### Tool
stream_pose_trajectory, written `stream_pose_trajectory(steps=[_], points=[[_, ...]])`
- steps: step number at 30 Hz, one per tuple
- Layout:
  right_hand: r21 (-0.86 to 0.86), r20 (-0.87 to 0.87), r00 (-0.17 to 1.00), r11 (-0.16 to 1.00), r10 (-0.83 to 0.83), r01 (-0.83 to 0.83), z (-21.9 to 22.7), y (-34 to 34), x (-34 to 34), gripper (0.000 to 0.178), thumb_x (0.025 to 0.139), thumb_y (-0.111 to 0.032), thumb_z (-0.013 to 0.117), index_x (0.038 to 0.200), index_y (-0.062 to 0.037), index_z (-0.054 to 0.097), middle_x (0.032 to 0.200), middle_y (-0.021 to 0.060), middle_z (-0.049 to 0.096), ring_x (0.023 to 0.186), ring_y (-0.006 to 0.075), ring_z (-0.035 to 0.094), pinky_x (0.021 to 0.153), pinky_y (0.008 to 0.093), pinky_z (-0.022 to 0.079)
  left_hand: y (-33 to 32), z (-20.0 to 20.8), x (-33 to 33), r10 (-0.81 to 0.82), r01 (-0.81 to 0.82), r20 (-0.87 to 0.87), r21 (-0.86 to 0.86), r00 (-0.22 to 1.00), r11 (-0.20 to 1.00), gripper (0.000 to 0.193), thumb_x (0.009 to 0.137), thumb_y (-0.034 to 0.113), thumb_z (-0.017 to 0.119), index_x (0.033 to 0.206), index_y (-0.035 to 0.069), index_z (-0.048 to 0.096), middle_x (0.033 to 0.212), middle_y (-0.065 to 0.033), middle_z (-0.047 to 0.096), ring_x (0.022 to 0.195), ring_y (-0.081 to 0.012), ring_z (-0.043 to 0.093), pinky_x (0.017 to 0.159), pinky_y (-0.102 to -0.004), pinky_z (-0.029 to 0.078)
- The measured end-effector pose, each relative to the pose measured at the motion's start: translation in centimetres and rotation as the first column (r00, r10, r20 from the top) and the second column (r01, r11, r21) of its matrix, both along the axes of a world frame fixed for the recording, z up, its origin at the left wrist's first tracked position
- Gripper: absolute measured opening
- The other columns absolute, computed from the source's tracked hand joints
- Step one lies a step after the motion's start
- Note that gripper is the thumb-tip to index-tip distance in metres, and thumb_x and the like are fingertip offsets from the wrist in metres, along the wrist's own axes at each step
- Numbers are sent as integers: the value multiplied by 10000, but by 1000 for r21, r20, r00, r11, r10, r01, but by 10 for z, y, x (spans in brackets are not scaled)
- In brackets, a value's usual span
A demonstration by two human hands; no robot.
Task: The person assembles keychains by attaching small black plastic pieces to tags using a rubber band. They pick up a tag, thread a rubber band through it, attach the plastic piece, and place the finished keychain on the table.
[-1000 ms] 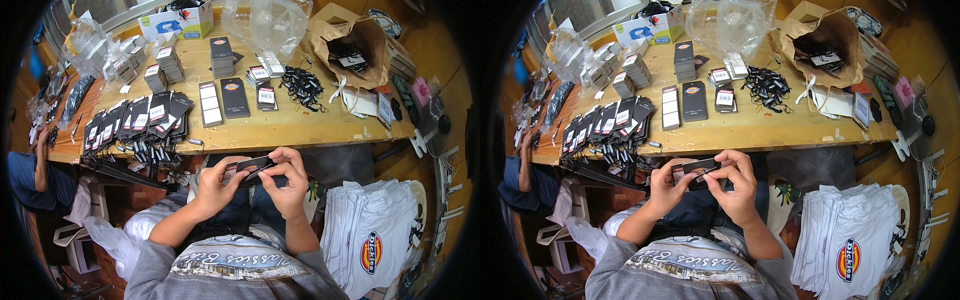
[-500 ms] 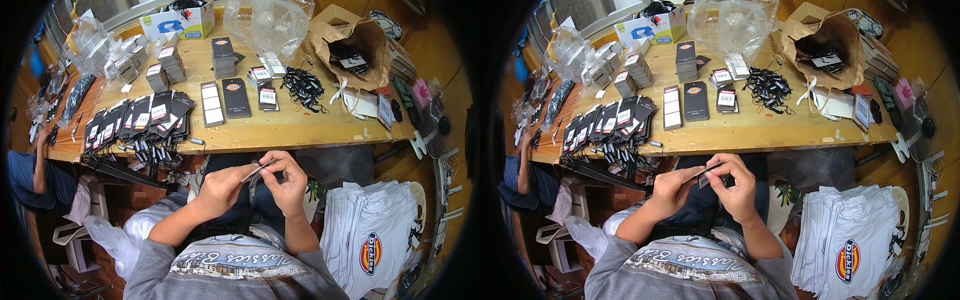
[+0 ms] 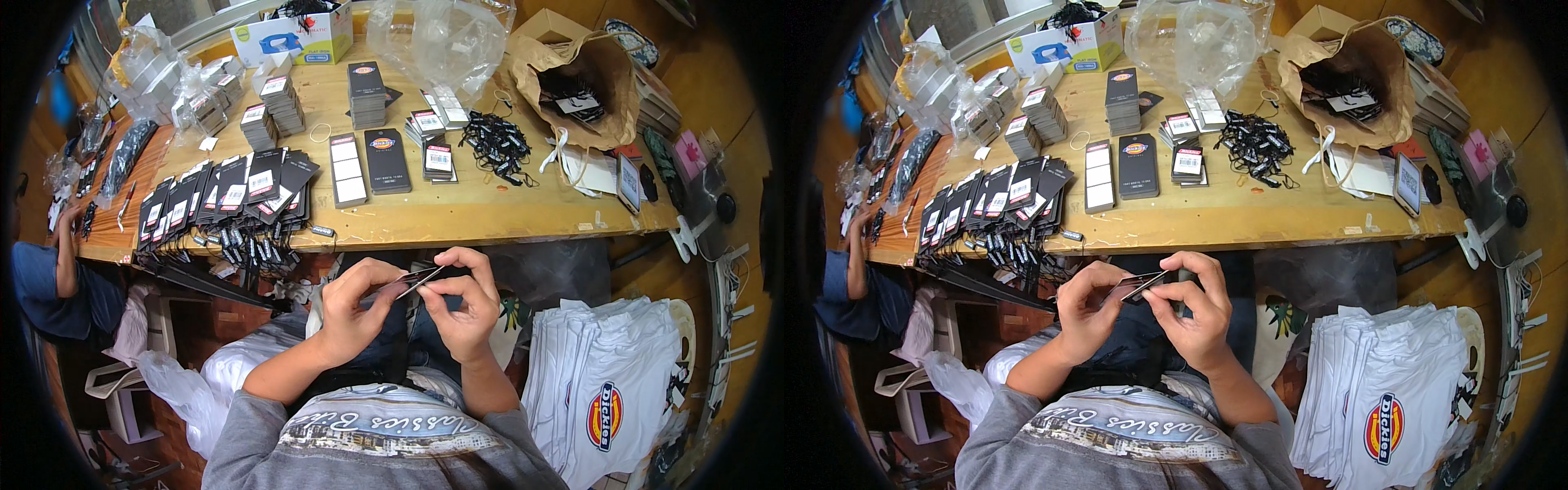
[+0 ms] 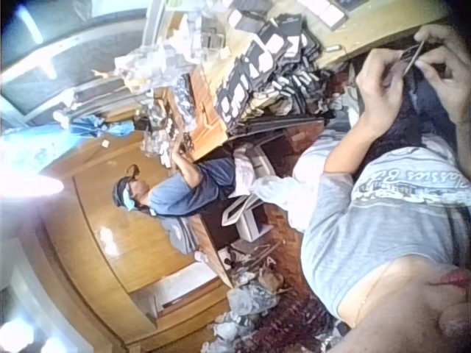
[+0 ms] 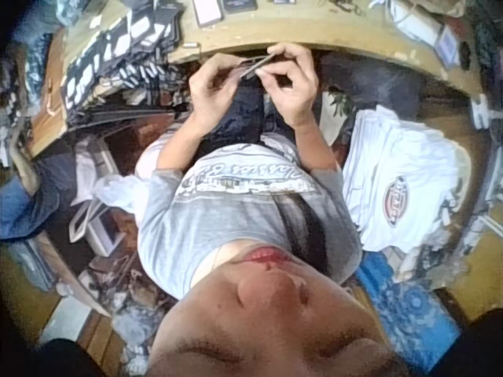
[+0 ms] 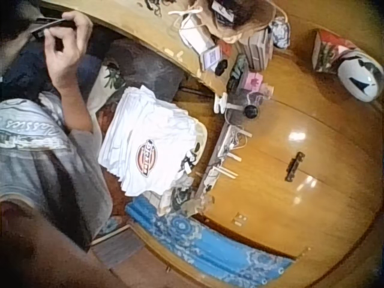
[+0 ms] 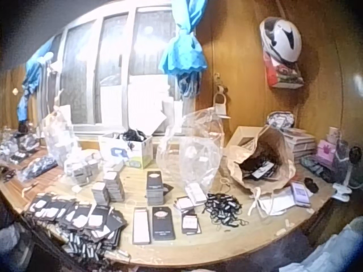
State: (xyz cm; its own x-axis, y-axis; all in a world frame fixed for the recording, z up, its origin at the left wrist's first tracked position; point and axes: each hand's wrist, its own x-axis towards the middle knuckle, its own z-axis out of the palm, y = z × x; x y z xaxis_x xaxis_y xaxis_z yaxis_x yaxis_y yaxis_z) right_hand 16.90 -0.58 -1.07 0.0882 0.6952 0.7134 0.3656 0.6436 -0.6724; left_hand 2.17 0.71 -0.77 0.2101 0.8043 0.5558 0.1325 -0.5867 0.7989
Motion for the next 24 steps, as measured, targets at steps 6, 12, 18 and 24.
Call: stream_pose_trajectory(steps=[6,12,18,24], points=[[12,-63,998,1000,-20,20,-1,-2,0,152,602,20,664,695,-17,550,889,116,542,794,231,526,669,292,434,0,-1,3,-58,57,41,42,997,998,164,659,-116,557,798,-32,535,839,-158,590,743,-233,598,638,-272,478],[18,-23,1000,1000,11,-10,0,0,2,148,620,15,658,703,-9,538,916,130,554,828,243,540,686,290,439,1,8,1,-109,121,-108,116,988,986,236,655,-122,526,869,-27,552,875,-164,585,791,-268,592,669,-289,475],[-112,-249,946,965,206,-239,-5,-1,3,123,662,43,621,729,7,525,851,127,572,774,196,557,658,249,436,9,10,-5,-228,242,-140,97,964,965,296,644,-131,486,909,-19,555,905,-154,580,856,-288,572,725,-307,458],[-137,-438,850,913,292,-384,-12,0,6,105,679,42,613,729,8,527,834,114,568,748,155,543,636,226,424,10,17,-10,-263,287,-236,74,936,955,250,668,-108,490,893,-23,560,885,-139,581,815,-278,574,701,-288,459]])
